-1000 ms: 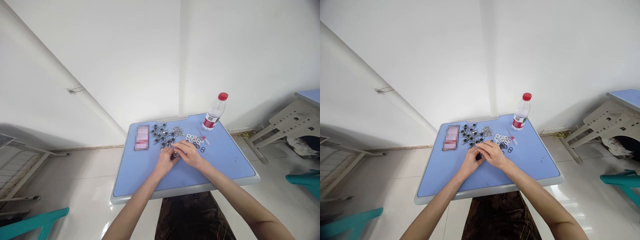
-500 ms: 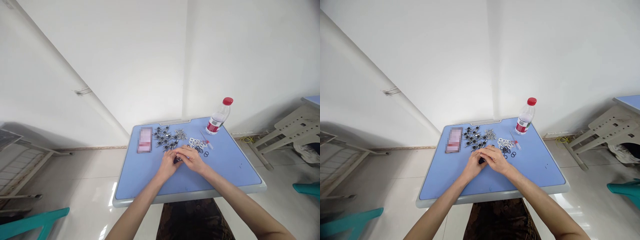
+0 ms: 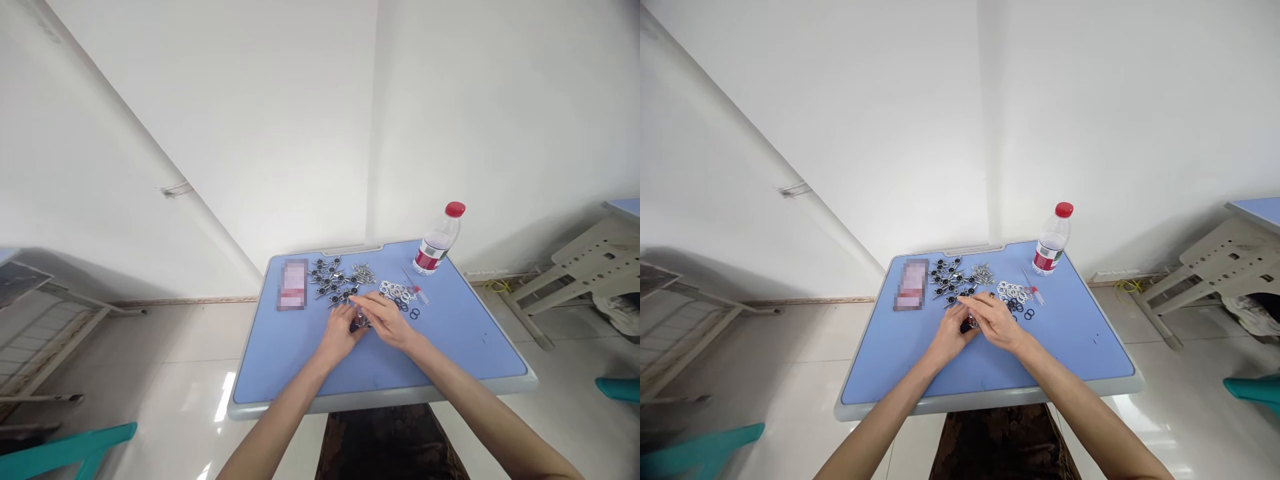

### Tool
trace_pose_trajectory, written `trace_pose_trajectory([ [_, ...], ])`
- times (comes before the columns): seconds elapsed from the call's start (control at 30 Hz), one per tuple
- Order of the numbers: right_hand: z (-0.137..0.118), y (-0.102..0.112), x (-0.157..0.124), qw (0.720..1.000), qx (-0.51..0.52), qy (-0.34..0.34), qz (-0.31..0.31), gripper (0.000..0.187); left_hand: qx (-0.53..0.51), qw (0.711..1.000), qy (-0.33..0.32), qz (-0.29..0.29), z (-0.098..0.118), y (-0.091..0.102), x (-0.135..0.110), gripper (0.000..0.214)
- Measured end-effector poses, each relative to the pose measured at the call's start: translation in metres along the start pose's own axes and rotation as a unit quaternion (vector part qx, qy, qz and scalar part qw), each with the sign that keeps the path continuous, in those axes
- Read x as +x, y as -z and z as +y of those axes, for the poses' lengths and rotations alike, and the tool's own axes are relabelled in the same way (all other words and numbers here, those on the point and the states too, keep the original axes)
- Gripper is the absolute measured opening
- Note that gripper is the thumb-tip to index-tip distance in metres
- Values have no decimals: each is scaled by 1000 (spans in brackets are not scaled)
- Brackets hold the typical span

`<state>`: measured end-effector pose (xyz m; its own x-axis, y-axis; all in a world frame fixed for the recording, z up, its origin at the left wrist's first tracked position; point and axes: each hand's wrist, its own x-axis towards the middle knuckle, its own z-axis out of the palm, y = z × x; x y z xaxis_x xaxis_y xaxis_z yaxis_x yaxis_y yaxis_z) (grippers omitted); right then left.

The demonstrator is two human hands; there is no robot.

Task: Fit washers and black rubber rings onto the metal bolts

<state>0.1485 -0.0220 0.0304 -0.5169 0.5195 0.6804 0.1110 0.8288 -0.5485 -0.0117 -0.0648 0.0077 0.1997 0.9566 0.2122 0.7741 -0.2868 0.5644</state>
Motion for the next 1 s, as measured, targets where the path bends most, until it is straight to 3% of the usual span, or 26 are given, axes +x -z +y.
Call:
trace_pose_trajectory([
  [0.2, -2, -2, -1, 997, 61, -52, 19, 33, -9, 1000, -8, 9, -1, -2, -1, 17],
  [0.67, -8, -2, -2, 997, 37, -53, 45, 27, -28, 1000, -2, 12, -1, -2, 0, 14],
  [0.87, -4, 14, -5, 988, 29, -106, 105, 24, -36, 999, -1, 6, 2, 2, -2, 13],
  [1.0, -2, 21, -7, 991, 18, -94, 91, 23, -39, 999, -4, 3, 4, 5, -1, 12],
])
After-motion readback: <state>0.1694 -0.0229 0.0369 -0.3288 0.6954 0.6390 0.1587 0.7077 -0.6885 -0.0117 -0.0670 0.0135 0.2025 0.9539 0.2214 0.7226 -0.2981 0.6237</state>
